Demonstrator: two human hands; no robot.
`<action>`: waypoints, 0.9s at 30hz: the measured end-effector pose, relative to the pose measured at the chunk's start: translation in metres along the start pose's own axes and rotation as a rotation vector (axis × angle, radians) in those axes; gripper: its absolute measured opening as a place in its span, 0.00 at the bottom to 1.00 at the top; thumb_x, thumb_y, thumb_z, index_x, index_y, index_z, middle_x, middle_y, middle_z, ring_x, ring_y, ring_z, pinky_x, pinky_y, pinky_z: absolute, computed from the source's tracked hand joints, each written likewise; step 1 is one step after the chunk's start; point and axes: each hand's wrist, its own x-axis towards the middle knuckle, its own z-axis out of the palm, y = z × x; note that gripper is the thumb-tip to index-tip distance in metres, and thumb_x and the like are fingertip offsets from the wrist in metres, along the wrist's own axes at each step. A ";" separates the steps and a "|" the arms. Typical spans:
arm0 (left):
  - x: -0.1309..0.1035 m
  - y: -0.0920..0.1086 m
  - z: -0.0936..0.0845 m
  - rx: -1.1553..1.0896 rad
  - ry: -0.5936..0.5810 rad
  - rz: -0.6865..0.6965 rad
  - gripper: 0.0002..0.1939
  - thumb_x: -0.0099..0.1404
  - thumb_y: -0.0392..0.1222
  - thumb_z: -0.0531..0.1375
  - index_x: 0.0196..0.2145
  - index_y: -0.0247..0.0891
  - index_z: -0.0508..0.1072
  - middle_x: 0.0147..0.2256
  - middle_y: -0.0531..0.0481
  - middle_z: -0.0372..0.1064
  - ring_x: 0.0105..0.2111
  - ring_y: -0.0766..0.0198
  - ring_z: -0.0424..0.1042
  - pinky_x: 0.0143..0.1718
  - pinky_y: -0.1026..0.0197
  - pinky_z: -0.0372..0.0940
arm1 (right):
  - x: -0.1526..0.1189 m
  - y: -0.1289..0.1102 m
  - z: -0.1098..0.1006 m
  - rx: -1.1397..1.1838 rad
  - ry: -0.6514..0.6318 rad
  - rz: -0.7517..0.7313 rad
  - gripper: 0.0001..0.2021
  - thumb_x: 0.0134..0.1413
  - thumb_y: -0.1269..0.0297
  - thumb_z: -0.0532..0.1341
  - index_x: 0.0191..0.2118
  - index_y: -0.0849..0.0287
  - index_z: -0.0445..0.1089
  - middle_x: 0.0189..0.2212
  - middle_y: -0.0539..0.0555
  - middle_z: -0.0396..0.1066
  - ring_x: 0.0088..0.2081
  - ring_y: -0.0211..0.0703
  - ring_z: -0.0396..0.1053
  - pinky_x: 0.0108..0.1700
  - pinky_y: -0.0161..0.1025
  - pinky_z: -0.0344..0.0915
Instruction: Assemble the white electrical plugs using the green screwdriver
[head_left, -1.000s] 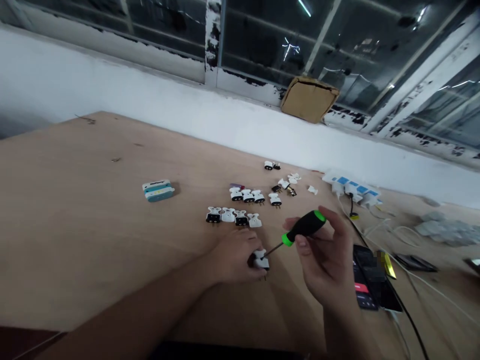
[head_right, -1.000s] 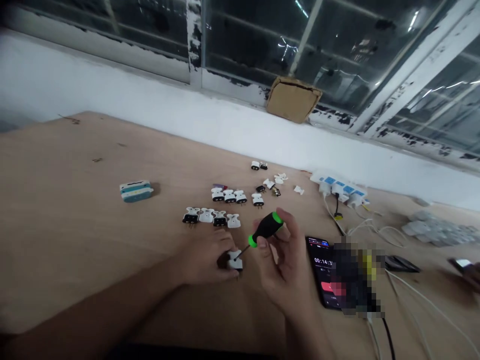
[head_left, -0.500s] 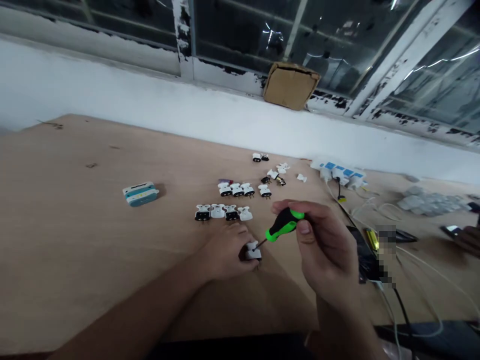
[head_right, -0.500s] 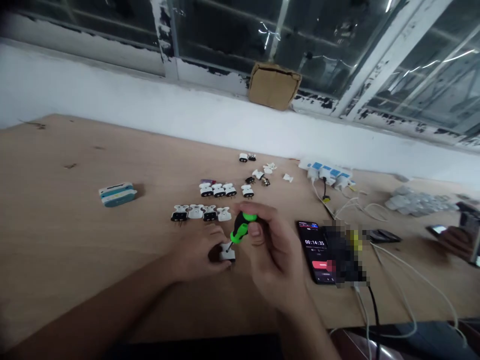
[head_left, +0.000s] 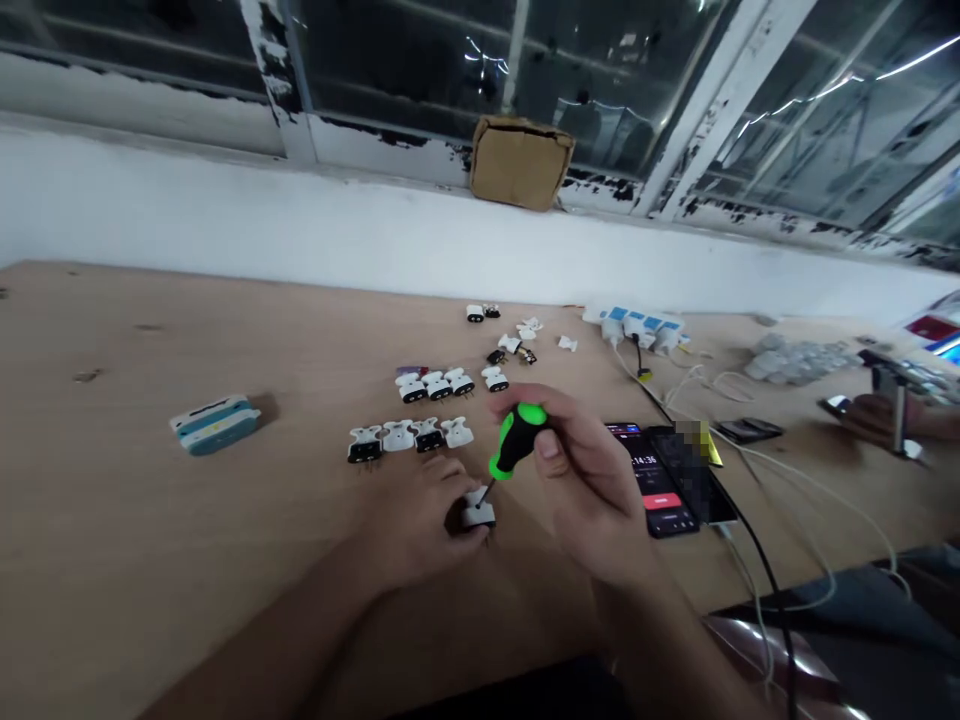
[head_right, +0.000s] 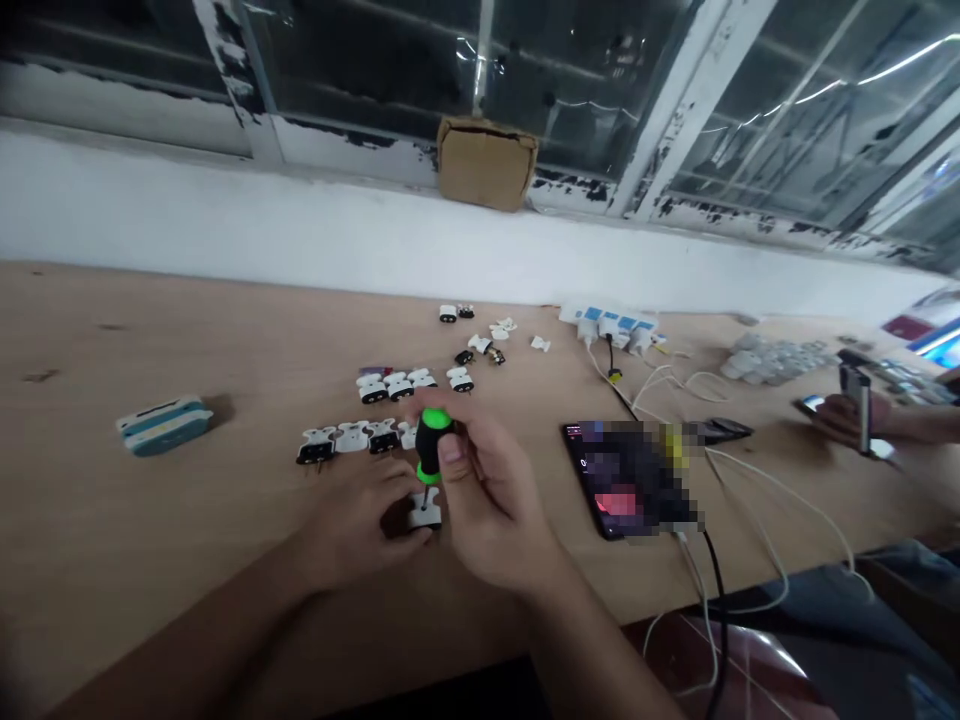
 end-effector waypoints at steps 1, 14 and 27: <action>0.000 0.000 0.000 -0.001 -0.002 0.005 0.09 0.62 0.44 0.67 0.40 0.42 0.76 0.43 0.48 0.75 0.46 0.52 0.73 0.50 0.51 0.68 | 0.000 0.000 -0.001 0.002 -0.003 -0.010 0.16 0.74 0.64 0.56 0.61 0.47 0.72 0.56 0.54 0.75 0.51 0.46 0.76 0.55 0.49 0.75; 0.002 -0.003 0.001 -0.015 0.020 0.037 0.08 0.62 0.43 0.67 0.39 0.42 0.76 0.41 0.48 0.74 0.44 0.53 0.73 0.48 0.51 0.69 | 0.003 -0.004 -0.003 -0.056 0.087 -0.139 0.17 0.72 0.70 0.57 0.58 0.50 0.76 0.47 0.55 0.76 0.50 0.45 0.75 0.54 0.48 0.74; -0.001 -0.003 0.001 0.005 0.023 0.013 0.11 0.62 0.44 0.68 0.42 0.43 0.76 0.42 0.48 0.75 0.45 0.52 0.73 0.48 0.51 0.68 | -0.001 -0.001 0.000 -0.106 0.067 -0.123 0.16 0.71 0.69 0.59 0.59 0.50 0.74 0.47 0.54 0.75 0.44 0.43 0.74 0.49 0.45 0.75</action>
